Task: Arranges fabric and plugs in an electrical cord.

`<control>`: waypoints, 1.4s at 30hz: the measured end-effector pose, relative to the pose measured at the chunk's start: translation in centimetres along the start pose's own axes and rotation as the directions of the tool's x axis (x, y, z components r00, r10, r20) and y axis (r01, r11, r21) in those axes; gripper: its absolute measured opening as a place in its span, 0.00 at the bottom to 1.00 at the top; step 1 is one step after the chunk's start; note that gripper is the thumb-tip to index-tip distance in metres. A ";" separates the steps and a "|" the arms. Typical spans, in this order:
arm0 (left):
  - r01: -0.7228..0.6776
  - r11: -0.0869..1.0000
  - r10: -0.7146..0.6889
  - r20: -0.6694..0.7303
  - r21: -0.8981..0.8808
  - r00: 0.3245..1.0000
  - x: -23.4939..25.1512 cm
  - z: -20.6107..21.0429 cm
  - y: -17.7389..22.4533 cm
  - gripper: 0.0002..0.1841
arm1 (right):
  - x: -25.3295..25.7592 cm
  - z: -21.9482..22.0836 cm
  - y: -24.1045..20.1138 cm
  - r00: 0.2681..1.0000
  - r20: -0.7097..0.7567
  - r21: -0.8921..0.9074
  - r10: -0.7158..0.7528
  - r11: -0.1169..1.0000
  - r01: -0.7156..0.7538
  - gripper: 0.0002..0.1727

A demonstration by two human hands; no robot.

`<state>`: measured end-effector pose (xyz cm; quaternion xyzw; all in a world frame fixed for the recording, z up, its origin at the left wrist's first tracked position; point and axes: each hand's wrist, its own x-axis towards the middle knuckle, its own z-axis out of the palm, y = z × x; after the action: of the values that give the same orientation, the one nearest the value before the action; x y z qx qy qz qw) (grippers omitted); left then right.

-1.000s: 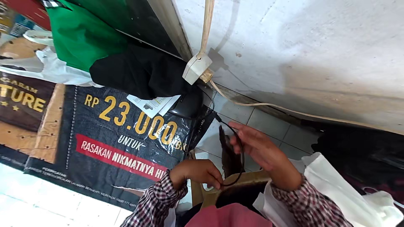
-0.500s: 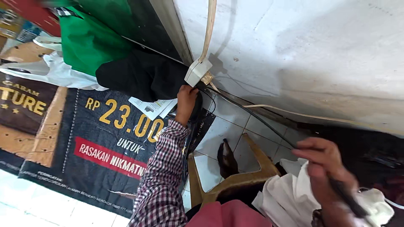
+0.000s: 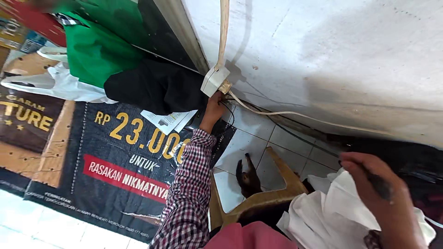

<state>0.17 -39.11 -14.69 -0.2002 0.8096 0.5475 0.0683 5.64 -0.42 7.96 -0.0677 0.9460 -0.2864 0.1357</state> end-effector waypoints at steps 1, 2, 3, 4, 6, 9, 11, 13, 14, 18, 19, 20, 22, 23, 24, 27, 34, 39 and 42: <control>0.011 0.979 -0.017 -0.030 -0.203 0.999 -0.8 -0.5 -0.4 0.35 | -0.1 -0.2 0.9 0.998 -0.039 -0.063 0.057 0.996 -0.059 0.20; -0.005 0.922 -0.018 -0.056 -0.388 0.998 -1.8 -1.2 -0.3 0.43 | -0.2 -0.2 0.9 0.988 -0.038 -0.105 0.147 0.983 -0.150 0.22; -0.066 0.839 0.018 -0.093 -0.541 0.995 -2.8 -1.9 -0.1 0.50 | -0.1 -0.3 0.2 0.966 0.011 -0.142 0.257 0.957 -0.253 0.26; -0.152 0.756 0.083 -0.137 -0.637 0.987 -3.5 -2.6 0.1 0.59 | 0.0 0.0 -0.4 0.947 0.063 -0.172 0.315 0.938 -0.301 0.29; -0.300 0.676 0.216 -0.207 -0.673 0.954 -4.0 -4.1 0.6 0.70 | 0.0 1.4 -1.6 0.947 0.141 -0.235 0.288 0.939 -0.251 0.34; -0.372 0.733 0.346 -0.160 -0.570 0.925 -3.8 -5.7 1.5 0.65 | 0.1 4.8 -4.3 0.978 0.204 -0.291 0.035 0.956 0.026 0.35; -0.348 0.802 0.354 -0.084 -0.484 0.932 -3.3 -5.9 2.1 0.58 | 0.5 7.4 -6.4 0.959 0.273 -0.282 -0.083 0.946 0.162 0.33; -0.292 0.853 0.309 -0.033 -0.433 0.950 -3.2 -5.6 3.0 0.48 | 1.3 9.3 -8.7 0.915 0.385 -0.237 -0.118 0.946 0.222 0.30; -0.268 0.865 0.286 -0.022 -0.424 0.958 -3.2 -5.3 3.4 0.44 | 1.9 9.9 -9.9 0.882 0.458 -0.199 -0.112 0.954 0.224 0.29; -0.266 0.887 0.322 0.092 -0.377 0.942 -3.0 -4.2 4.0 0.47 | 4.8 13.1 -10.6 0.848 0.449 0.035 -0.282 0.954 0.298 0.23; -0.275 0.899 0.333 0.127 -0.341 0.934 -2.9 -3.8 4.1 0.49 | 5.6 13.5 -10.4 0.841 0.469 0.074 -0.269 0.961 0.265 0.23; -0.283 0.908 0.339 0.144 -0.309 0.930 -2.8 -3.3 4.4 0.49 | 6.4 13.7 -10.2 0.838 0.492 0.102 -0.237 0.971 0.215 0.22; -0.280 0.912 0.342 0.180 -0.299 0.922 -2.7 -2.3 5.0 0.48 | 7.5 14.2 -9.3 0.872 0.455 0.145 -0.183 0.981 0.131 0.22; -0.279 0.908 0.348 0.193 -0.312 0.918 -2.7 -1.7 5.2 0.48 | 7.8 14.2 -8.8 0.894 0.419 0.155 -0.157 0.983 0.100 0.22; -0.268 0.903 0.346 0.200 -0.336 0.916 -2.7 -1.2 5.5 0.48 | 7.8 14.0 -8.4 0.917 0.377 0.165 -0.133 0.983 0.074 0.23; -0.244 0.865 0.345 0.168 -0.438 0.923 -3.3 0.2 6.3 0.48 | 7.5 13.4 -7.2 0.971 0.210 0.197 -0.114 0.978 0.072 0.22; -0.038 0.712 0.186 0.136 -0.701 0.973 -6.1 2.2 7.3 0.45 | 6.6 11.7 -7.8 0.963 -0.064 0.072 -0.262 0.961 0.266 0.17; 0.131 0.606 0.097 0.236 -0.784 0.967 -8.9 1.7 8.2 0.39 | 5.1 12.1 -9.3 0.920 -0.116 -0.119 -0.374 0.925 0.361 0.15; 0.206 0.551 0.047 0.276 -0.809 0.960 -9.4 1.8 8.7 0.40 | 4.6 12.5 -10.0 0.906 -0.119 -0.224 -0.406 0.900 0.373 0.13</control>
<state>5.01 -32.34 -4.80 -0.1702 0.4280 0.8822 0.0983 5.49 -16.20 2.56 -0.2455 0.9446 -0.2176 -0.0094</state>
